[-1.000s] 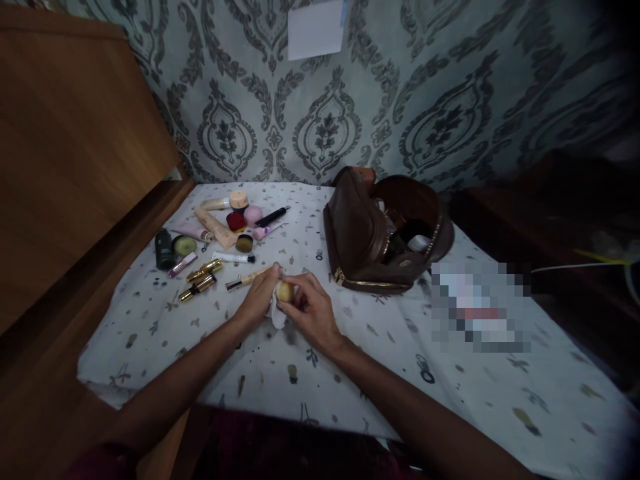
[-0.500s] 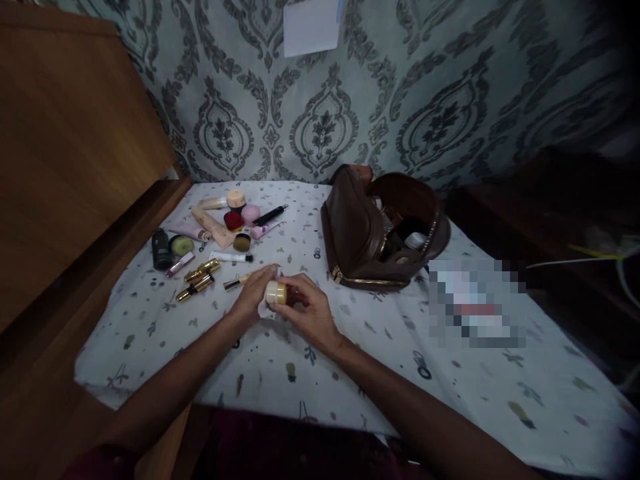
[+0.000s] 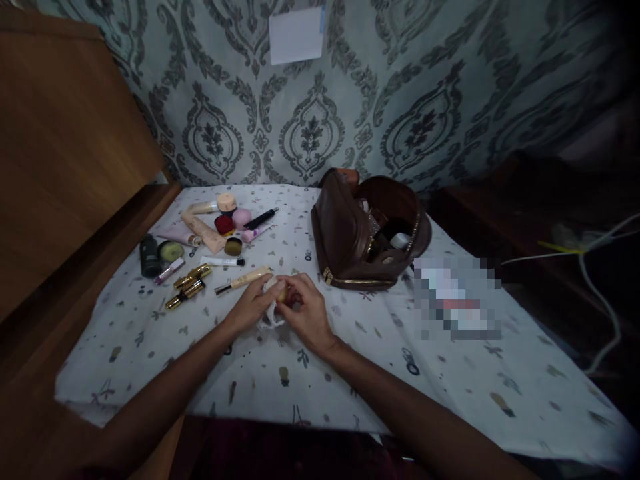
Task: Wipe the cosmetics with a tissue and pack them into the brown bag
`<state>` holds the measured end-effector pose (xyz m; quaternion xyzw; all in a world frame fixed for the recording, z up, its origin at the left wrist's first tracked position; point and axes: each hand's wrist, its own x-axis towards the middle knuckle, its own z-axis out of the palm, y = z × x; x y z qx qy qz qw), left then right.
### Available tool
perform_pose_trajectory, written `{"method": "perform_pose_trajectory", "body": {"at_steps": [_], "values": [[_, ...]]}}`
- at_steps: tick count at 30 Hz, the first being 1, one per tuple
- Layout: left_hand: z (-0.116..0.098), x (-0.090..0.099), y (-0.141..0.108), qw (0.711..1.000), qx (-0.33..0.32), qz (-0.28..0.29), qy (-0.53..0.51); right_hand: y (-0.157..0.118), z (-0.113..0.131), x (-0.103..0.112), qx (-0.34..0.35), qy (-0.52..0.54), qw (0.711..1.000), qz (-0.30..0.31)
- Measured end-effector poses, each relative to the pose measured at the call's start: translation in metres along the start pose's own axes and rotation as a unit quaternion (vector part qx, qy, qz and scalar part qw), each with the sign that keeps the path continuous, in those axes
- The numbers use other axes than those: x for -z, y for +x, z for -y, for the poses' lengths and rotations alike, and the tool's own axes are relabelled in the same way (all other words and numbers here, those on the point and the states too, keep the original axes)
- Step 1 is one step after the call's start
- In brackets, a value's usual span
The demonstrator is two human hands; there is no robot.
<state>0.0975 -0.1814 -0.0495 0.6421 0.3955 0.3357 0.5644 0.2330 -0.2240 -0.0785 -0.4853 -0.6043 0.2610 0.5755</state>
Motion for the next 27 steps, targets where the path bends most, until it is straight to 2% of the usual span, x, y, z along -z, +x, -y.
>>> {"method": "perform_pose_trajectory", "body": {"at_steps": [4,8,11,14,16,17,19,22,24,27], "values": [[-0.003,0.0,0.001,1.0,-0.012,0.026,0.001,0.0,-0.001,0.0,-0.015,0.017,1.0,0.004],[0.001,0.0,0.001,1.0,-0.02,0.002,0.011,0.003,-0.001,-0.001,-0.039,0.056,0.998,0.003],[-0.001,0.002,-0.001,0.996,-0.015,-0.069,0.062,0.004,0.002,-0.003,-0.073,0.069,0.995,-0.009],[-0.007,0.006,-0.003,0.977,0.031,-0.18,0.107,0.004,0.001,-0.004,-0.124,0.09,0.988,-0.021],[-0.007,0.009,-0.003,0.967,0.052,-0.227,0.104,0.004,-0.002,-0.005,-0.148,0.106,0.983,-0.018],[-0.005,0.011,-0.002,0.966,0.048,-0.235,0.098,0.003,-0.004,-0.005,-0.15,0.108,0.983,-0.012],[0.002,0.012,-0.001,0.961,-0.011,-0.257,0.103,0.002,-0.007,-0.006,-0.14,0.109,0.984,0.009],[0.015,0.008,-0.001,0.949,-0.111,-0.241,0.17,-0.001,-0.008,-0.007,-0.135,0.154,0.978,0.041],[0.02,0.002,-0.002,0.94,-0.16,-0.188,0.237,0.0,-0.007,-0.007,-0.158,0.205,0.965,0.039],[0.022,-0.007,-0.007,0.913,-0.225,-0.1,0.325,0.004,-0.006,-0.003,-0.217,0.268,0.938,0.004]]}}
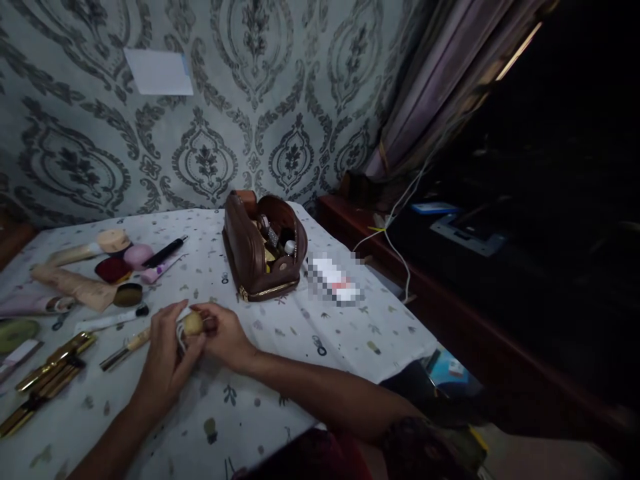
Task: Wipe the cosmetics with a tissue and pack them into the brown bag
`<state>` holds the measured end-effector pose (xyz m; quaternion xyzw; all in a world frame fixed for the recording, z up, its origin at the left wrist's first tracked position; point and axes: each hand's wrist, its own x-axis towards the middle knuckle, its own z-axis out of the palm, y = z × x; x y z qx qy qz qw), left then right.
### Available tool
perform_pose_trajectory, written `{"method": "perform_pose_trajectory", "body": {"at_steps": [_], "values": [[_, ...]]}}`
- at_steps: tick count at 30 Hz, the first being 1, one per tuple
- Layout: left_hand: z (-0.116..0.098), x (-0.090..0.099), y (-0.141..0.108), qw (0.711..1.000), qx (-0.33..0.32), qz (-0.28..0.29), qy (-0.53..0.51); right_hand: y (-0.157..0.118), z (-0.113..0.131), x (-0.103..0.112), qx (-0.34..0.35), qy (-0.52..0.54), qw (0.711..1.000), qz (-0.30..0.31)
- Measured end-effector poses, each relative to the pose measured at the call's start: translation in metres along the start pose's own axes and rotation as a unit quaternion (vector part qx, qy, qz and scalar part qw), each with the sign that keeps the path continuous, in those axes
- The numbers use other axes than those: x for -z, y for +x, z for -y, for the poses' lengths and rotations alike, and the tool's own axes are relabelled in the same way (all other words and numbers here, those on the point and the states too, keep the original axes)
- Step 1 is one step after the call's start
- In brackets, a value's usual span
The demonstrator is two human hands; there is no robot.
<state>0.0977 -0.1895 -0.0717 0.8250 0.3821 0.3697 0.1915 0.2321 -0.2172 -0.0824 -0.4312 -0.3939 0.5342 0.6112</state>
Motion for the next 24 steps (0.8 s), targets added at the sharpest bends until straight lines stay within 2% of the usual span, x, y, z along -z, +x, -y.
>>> {"method": "perform_pose_trajectory", "body": {"at_steps": [3,9,15,18,24], "values": [[-0.004,-0.001,-0.002,0.997,-0.052,0.054,0.033,0.004,0.004,0.004,-0.035,0.054,0.998,-0.027],[0.006,0.002,-0.003,0.988,-0.076,0.131,0.041,0.009,0.003,0.006,-0.046,0.109,0.992,-0.041],[0.013,0.006,-0.003,0.988,-0.064,0.14,0.031,0.012,0.007,0.007,-0.034,0.113,0.992,-0.048],[0.015,0.008,-0.004,0.99,-0.054,0.125,0.025,0.012,0.008,0.007,-0.024,0.107,0.993,-0.041],[0.014,0.015,0.001,0.996,0.088,-0.023,-0.006,0.01,0.007,0.006,-0.014,0.086,0.995,-0.041]]}}
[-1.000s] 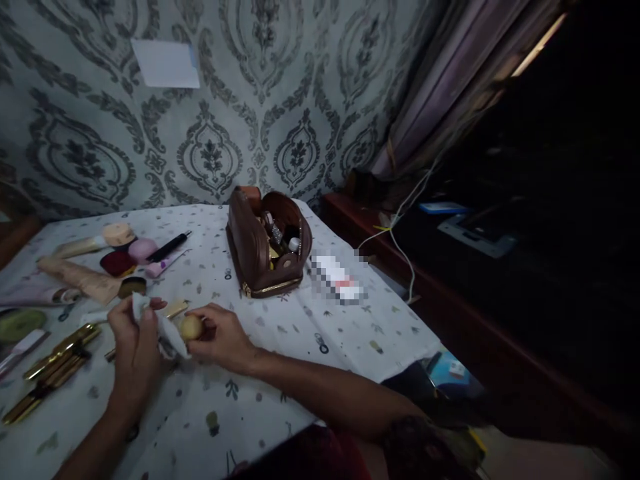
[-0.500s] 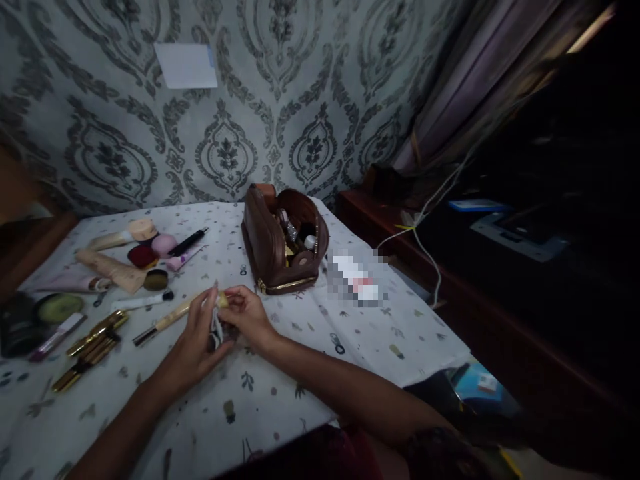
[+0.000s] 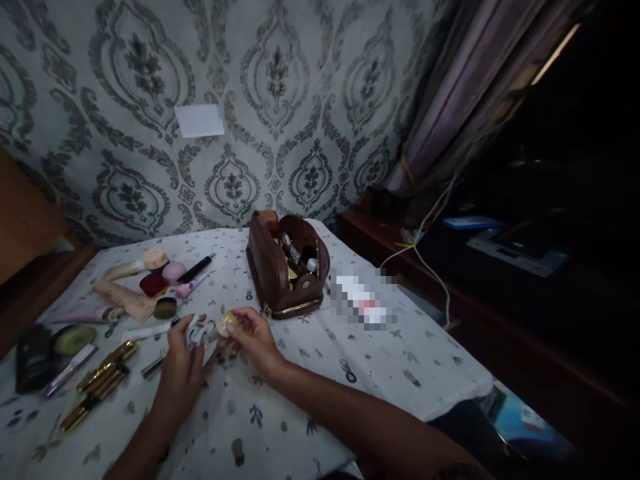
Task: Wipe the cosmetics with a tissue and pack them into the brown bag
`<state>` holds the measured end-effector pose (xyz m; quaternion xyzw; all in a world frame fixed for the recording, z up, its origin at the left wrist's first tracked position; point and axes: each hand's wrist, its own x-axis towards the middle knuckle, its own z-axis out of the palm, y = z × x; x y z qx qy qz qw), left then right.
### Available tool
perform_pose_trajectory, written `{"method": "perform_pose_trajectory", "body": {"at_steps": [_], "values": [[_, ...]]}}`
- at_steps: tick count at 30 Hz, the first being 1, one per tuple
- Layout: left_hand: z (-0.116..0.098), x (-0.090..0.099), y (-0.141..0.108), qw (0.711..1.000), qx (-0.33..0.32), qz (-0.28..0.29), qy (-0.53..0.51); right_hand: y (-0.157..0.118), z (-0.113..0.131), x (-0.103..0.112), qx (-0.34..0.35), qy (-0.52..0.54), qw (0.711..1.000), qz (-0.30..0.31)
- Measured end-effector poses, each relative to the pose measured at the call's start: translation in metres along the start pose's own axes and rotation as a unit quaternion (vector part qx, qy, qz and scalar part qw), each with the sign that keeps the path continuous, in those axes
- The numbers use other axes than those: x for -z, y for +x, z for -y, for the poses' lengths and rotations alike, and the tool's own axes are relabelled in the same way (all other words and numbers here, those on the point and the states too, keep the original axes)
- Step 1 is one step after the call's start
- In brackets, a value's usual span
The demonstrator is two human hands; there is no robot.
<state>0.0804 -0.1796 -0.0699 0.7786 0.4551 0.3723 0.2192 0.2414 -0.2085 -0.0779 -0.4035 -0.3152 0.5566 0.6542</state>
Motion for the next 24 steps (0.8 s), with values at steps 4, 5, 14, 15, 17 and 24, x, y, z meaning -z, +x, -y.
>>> {"method": "perform_pose_trajectory", "body": {"at_steps": [4,5,14,15,17,24], "values": [[-0.004,-0.003,0.004,0.999,-0.016,-0.043,0.005,-0.002,-0.005,-0.001,-0.003,-0.013,0.999,0.038],[-0.004,-0.006,0.004,0.999,-0.034,-0.039,0.011,-0.003,-0.007,0.0,-0.005,-0.014,0.999,0.052],[0.008,-0.025,0.0,0.993,-0.094,0.052,0.045,0.005,-0.015,0.004,0.014,-0.004,1.0,0.028],[0.008,-0.024,0.0,0.994,-0.083,0.056,0.045,0.006,-0.015,0.004,0.013,-0.005,1.0,0.025],[0.008,-0.023,0.002,0.996,-0.053,0.056,0.044,0.006,-0.014,0.004,0.007,-0.014,1.0,0.023],[0.004,-0.019,0.005,0.999,0.01,0.053,0.003,0.007,-0.019,0.005,0.008,-0.045,0.997,0.068]]}}
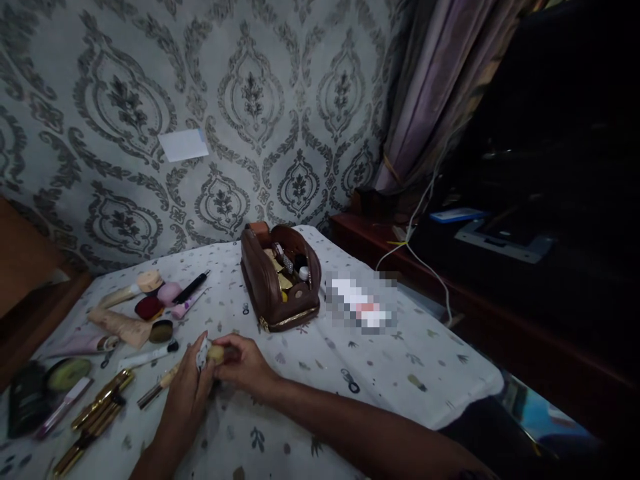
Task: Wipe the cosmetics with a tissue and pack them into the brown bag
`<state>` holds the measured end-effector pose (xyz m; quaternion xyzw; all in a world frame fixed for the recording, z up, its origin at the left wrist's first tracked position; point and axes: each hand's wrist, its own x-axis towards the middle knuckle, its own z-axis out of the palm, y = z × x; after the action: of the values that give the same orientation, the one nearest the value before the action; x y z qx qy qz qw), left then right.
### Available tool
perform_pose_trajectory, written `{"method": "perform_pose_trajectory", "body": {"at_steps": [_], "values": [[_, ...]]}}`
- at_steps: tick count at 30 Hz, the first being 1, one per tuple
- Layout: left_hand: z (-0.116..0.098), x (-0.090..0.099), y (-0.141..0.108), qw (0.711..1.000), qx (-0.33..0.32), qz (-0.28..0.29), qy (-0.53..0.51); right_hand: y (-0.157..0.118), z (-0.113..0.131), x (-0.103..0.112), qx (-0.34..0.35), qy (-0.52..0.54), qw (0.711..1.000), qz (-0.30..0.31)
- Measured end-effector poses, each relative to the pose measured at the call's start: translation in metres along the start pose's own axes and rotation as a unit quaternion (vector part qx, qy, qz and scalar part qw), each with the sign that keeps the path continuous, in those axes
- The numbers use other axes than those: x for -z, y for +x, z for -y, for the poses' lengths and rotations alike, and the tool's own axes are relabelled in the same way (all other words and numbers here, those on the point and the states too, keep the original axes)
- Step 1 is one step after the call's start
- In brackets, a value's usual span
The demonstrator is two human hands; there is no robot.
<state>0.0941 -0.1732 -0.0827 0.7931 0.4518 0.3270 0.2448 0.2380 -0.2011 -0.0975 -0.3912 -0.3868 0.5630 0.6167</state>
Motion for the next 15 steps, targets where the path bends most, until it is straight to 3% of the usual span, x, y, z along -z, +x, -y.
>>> {"method": "perform_pose_trajectory", "body": {"at_steps": [5,8,15], "values": [[-0.014,0.009,0.0,0.999,0.004,0.021,-0.035,-0.001,-0.004,0.002,0.046,-0.035,0.998,0.019],[-0.02,0.014,0.001,0.998,-0.001,0.037,-0.045,-0.003,0.0,0.001,0.019,-0.039,0.999,0.026],[-0.015,0.015,0.003,0.992,0.011,0.057,-0.112,0.0,0.011,-0.003,-0.023,-0.006,0.999,-0.025]]}}
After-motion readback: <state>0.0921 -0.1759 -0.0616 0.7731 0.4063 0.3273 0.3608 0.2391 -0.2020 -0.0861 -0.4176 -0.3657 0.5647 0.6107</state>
